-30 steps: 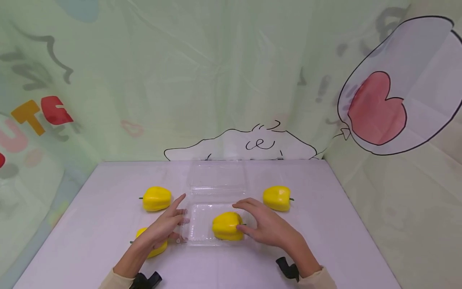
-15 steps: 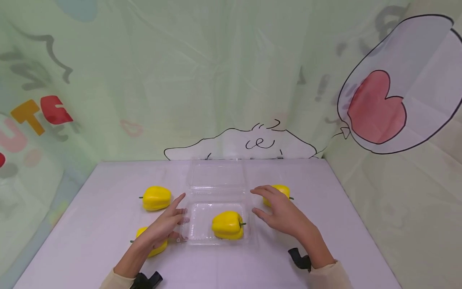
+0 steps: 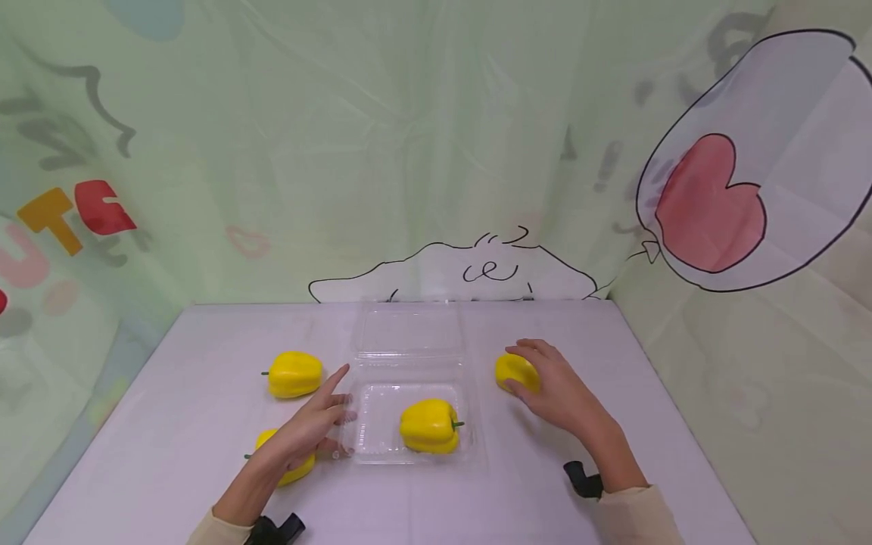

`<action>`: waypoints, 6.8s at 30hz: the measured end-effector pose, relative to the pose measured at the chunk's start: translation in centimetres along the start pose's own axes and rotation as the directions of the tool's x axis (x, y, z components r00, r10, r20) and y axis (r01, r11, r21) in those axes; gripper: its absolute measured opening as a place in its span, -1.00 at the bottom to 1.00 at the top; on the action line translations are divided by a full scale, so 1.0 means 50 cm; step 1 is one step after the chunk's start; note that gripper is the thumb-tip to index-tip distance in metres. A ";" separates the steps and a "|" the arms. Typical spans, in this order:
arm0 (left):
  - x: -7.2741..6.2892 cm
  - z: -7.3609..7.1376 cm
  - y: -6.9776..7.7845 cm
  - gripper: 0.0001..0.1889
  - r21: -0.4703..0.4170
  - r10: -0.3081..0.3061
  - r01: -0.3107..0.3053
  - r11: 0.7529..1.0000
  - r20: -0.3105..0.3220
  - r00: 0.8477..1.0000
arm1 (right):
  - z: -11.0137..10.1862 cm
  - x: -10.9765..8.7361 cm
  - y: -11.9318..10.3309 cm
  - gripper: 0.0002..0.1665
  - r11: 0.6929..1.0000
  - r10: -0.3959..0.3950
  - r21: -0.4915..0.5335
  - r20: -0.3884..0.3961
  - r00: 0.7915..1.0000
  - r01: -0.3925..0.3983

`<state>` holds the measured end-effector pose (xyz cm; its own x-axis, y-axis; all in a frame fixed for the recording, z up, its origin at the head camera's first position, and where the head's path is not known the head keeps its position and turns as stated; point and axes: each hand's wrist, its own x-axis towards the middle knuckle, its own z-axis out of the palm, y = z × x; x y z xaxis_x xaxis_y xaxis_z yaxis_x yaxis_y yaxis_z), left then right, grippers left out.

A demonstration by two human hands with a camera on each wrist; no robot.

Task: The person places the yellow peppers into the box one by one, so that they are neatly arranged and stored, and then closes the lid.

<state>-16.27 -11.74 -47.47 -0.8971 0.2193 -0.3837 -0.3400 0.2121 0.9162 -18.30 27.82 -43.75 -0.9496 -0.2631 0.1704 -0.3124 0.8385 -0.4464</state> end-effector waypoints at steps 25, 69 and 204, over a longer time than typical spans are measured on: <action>-0.005 -0.004 -0.004 -0.11 0.015 0.014 -0.014 1.000 0.003 1.000 | 0.019 0.005 0.084 -0.24 0.997 0.065 0.035 -0.013 0.998 -0.065; -0.007 -0.004 -0.007 -0.14 0.010 0.017 -0.017 1.000 0.012 1.000 | 0.040 -0.001 0.112 -0.02 0.979 0.099 0.174 0.063 0.993 -0.108; -0.012 0.000 -0.005 -0.16 0.029 0.027 -0.026 0.999 -0.010 1.000 | 0.059 0.059 -0.112 -0.06 0.959 -0.127 0.266 0.090 0.988 0.099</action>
<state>-15.66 -11.91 -47.49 -0.9087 0.2151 -0.3579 -0.3080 0.2334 0.9223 -19.41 20.94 -43.35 -0.9004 -0.4099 0.1458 -0.4008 0.6511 -0.6445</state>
